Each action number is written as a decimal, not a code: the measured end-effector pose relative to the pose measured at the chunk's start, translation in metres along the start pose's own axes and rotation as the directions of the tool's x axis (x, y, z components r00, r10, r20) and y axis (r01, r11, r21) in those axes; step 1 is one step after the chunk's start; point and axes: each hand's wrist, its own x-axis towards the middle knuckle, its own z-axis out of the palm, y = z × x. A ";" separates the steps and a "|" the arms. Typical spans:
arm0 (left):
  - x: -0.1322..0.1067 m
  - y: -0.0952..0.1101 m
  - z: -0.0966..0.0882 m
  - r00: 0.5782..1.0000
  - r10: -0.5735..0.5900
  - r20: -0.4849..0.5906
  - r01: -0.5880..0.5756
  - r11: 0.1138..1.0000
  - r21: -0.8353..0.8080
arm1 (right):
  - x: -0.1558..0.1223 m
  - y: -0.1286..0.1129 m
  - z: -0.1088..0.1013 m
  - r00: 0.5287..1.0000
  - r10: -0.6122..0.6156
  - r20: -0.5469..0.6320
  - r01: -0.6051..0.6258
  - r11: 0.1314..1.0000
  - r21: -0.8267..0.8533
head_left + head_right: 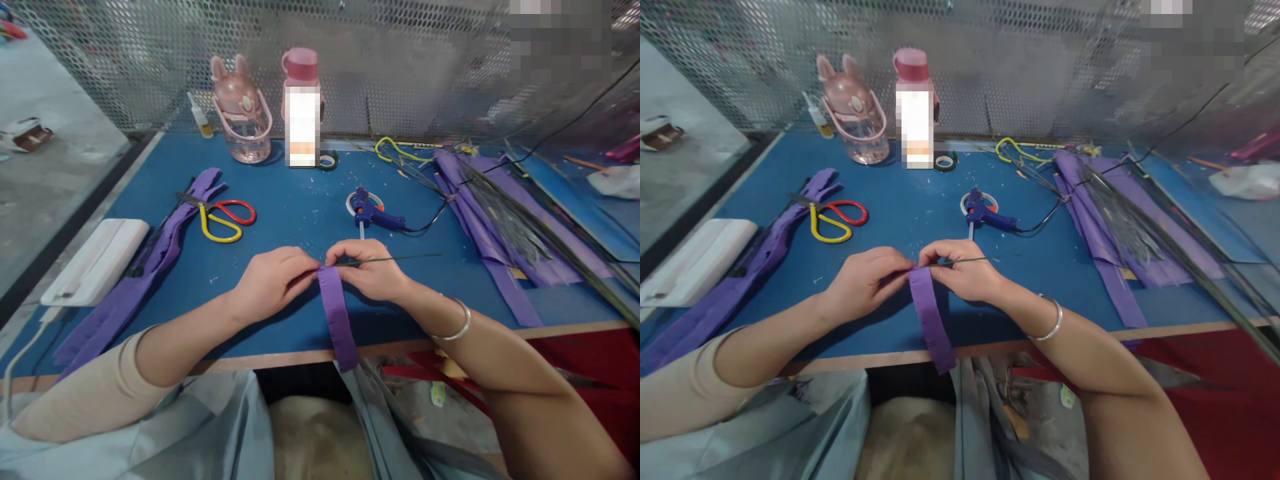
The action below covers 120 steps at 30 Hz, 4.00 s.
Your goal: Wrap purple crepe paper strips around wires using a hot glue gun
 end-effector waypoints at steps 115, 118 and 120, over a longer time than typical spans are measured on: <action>0.011 -0.004 -0.011 0.657 -0.324 0.680 0.641 -0.235 -0.731 | 0.010 0.033 -0.061 0.957 0.022 -0.290 -0.148 0.896 -0.419; 0.009 -0.002 -0.010 0.667 -0.288 0.688 0.666 -0.185 -0.723 | 0.009 0.022 -0.039 0.998 0.059 0.018 -0.050 0.945 -0.324; 0.008 -0.001 -0.008 0.674 -0.252 0.694 0.692 -0.114 -0.713 | 0.008 0.017 -0.025 0.986 -0.003 0.168 0.056 0.948 -0.312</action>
